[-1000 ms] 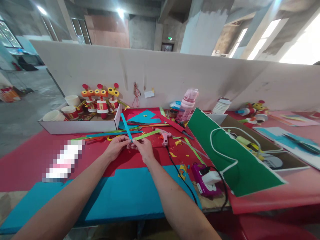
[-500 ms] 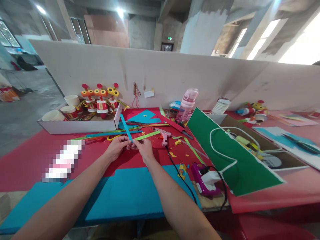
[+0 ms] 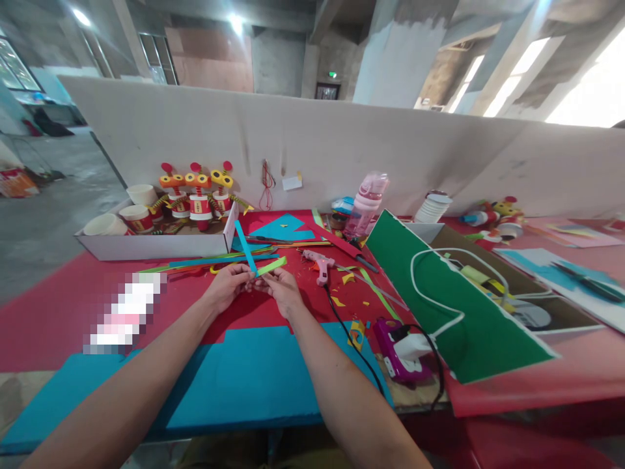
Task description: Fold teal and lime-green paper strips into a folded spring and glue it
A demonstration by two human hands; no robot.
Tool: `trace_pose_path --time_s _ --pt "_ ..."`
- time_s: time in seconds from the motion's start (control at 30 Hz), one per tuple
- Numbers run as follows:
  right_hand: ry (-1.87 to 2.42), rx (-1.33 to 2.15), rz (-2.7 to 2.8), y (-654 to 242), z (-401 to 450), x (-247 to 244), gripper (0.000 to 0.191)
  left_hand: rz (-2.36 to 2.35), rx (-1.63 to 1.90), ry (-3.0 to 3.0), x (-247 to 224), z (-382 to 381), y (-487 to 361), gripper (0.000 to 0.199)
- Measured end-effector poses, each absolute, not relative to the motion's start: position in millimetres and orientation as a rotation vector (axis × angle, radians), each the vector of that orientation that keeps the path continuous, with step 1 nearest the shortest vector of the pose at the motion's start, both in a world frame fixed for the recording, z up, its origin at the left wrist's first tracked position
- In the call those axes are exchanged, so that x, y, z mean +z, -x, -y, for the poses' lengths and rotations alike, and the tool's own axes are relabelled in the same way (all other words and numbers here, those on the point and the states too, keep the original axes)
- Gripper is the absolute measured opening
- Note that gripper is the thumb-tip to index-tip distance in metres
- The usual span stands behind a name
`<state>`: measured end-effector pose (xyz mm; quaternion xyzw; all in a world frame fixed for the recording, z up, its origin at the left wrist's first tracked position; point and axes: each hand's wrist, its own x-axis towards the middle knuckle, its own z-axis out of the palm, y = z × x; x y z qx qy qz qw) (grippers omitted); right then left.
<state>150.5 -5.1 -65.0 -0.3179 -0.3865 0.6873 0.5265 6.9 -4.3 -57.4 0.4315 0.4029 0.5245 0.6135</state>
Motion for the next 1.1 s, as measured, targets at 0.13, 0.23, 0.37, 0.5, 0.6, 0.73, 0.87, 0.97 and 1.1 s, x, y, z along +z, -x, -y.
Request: trace_pose_path --time_s 0.13,0.23,0.37,0.5,0.6,0.73,0.87,0.97,1.1 --pt "0.773 1.605 0.967 -148.6 6.0 -65.7 0.034 -0.924 1.199 -0.984 -56.5 5.4 -7.7 0.025" --pt "0.802 1.581 0.987 -148.3 6.9 -66.0 0.035 -0.921 1.203 -0.972 -55.8 6.0 -7.7 0.025" --pt "0.825 1.561 1.019 -148.1 7.7 -65.8 0.036 -0.950 1.201 -0.993 -57.2 4.9 -6.2 0.025" --pt "0.869 1.505 1.027 -147.7 6.8 -66.7 0.034 -0.967 1.195 -1.053 -60.6 3.3 -4.0 0.026" --pt "0.884 1.476 0.990 -147.9 4.1 -68.4 0.032 -0.964 1.203 -1.071 -61.8 3.9 -4.3 0.028" --pt "0.913 1.417 0.921 -149.2 0.8 -69.7 0.031 -0.878 1.227 -1.173 -59.1 8.5 -7.8 0.030" --pt "0.908 1.356 0.974 -148.9 2.5 -68.7 0.029 -0.894 1.231 -1.225 -55.8 11.8 -11.1 0.034" --pt "0.900 1.384 1.040 -147.8 5.1 -67.8 0.029 -0.957 1.303 -1.217 -57.1 10.1 -11.0 0.028" --pt "0.881 1.418 1.070 -147.7 5.5 -67.5 0.033 -0.977 1.319 -1.216 -59.7 7.3 -9.5 0.023"
